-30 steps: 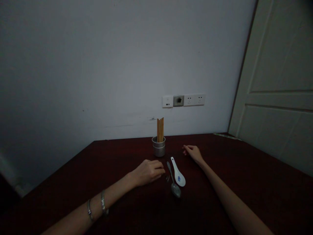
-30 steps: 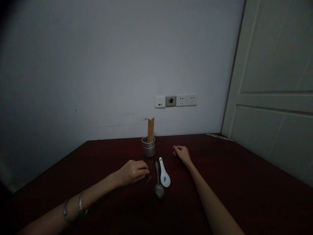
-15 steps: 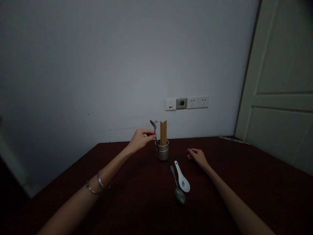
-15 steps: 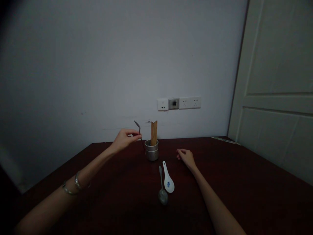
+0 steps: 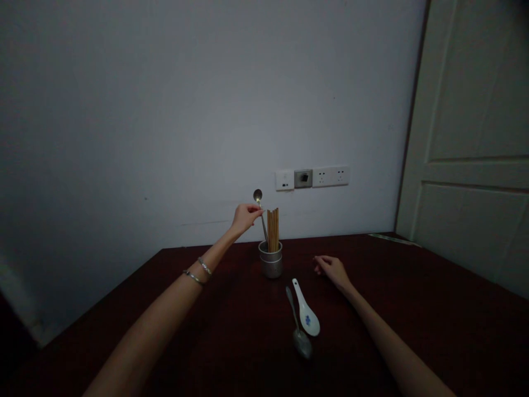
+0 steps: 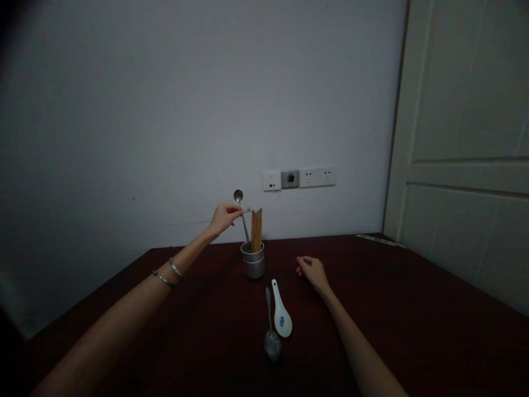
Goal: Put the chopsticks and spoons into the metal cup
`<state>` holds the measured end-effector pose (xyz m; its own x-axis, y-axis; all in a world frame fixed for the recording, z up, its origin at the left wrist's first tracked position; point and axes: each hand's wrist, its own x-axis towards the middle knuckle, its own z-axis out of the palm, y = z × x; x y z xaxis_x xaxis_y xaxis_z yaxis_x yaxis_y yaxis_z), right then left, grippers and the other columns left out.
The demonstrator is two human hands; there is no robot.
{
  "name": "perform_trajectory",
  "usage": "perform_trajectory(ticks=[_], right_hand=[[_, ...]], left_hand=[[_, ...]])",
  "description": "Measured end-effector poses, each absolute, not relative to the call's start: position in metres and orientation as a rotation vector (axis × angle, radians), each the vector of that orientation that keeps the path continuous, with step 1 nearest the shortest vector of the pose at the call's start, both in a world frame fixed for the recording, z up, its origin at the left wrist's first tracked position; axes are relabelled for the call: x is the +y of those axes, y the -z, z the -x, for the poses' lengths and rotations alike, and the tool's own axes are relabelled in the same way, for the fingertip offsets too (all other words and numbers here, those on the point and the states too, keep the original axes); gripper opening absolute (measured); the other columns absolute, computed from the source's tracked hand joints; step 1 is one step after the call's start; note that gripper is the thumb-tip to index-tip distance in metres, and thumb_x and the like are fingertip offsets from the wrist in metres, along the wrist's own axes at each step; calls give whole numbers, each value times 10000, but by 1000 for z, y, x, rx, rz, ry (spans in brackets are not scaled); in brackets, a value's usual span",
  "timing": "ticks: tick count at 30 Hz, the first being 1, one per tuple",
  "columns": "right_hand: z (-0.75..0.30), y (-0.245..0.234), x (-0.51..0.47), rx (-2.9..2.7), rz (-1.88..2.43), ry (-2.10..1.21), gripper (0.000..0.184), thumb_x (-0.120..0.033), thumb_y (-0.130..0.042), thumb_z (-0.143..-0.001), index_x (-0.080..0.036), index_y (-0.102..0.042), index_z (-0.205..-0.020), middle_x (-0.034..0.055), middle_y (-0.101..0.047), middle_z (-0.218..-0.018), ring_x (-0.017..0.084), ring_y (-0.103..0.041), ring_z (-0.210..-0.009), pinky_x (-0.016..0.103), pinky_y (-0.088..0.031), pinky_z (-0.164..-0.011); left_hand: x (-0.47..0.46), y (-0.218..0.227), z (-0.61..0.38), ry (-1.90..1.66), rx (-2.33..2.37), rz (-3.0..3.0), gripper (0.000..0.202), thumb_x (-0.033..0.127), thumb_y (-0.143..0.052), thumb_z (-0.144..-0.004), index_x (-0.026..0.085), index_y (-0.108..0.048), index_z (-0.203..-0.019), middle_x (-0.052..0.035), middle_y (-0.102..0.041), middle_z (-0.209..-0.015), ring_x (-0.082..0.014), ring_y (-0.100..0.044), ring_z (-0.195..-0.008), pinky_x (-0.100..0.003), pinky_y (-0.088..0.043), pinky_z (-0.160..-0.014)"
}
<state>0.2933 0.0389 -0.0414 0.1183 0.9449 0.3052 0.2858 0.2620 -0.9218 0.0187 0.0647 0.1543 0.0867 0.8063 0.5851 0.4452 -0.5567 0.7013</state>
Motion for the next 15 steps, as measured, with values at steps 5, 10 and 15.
perform_trajectory(ticks=[5,10,15], right_hand=[[-291,39,37,-1401,1231,-752,329,-454,-498,-707,-144,-605,-679,31,-606,-517,134,-549,-463,223,-413,-462],[-290,36,35,-1398,1263,-735,328,-450,-490,-708,-146,-608,-669,30,-602,-507,133,-542,-457,222,-402,-456],[-290,36,37,-1421,1272,-716,327,-442,-485,-711,-147,-622,-684,32,-610,-514,139,-547,-465,227,-400,-468]], left_hand=[[95,-132,-14,-1459,1289,-2121,154,239,-617,-631,104,-667,-687,-48,-649,-674,-132,-571,-632,-232,-435,-583],[105,-113,-14,-1390,1296,-2052,117,195,-622,-615,99,-667,-665,-51,-654,-676,-135,-580,-641,-244,-435,-620],[102,-98,-15,-1331,1285,-1990,89,179,-623,-607,102,-659,-636,-36,-642,-645,-123,-566,-608,-235,-425,-599]])
